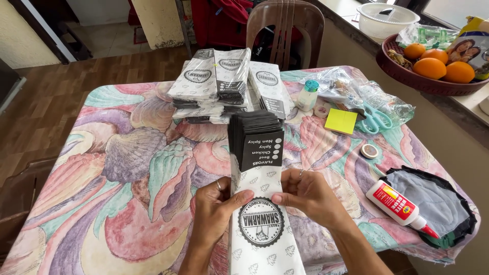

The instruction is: Counting and packaging paper food wrappers into plastic bags

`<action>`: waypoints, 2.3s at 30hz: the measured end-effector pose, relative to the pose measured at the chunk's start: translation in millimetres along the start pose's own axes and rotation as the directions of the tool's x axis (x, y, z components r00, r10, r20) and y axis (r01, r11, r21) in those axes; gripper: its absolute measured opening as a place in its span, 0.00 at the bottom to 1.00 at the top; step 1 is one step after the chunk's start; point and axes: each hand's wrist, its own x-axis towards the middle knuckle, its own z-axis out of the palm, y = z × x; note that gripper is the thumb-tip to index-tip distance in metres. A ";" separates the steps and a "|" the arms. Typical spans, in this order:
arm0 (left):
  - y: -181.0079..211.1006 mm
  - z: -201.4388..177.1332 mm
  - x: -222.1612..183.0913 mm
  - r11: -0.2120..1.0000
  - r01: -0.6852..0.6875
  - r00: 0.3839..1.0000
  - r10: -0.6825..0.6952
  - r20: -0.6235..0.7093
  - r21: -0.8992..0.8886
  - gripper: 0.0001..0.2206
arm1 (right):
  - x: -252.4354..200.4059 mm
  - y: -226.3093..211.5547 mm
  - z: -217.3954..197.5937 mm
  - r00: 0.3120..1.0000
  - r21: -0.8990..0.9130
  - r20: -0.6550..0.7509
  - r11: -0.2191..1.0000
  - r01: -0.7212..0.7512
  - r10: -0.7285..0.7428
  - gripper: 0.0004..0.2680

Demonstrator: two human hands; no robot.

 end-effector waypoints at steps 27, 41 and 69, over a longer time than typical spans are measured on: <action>41.6 -37.3 9.8 0.929 0.104 0.982 -0.153 -0.115 -0.355 0.30 | 5.9 -31.9 -40.6 0.952 -0.675 0.218 0.738 -0.011 0.214 0.05; 0.5 -47.1 -8.5 0.735 -0.077 0.904 -0.234 0.358 0.674 0.47 | 55.8 -11.5 -21.1 0.819 -0.882 0.409 -0.057 0.469 0.404 0.14; -40.6 -28.0 11.4 0.706 -0.241 0.947 0.022 0.320 0.666 0.44 | -21.4 1.9 -141.6 0.993 -0.963 -0.100 0.246 -0.111 0.057 0.21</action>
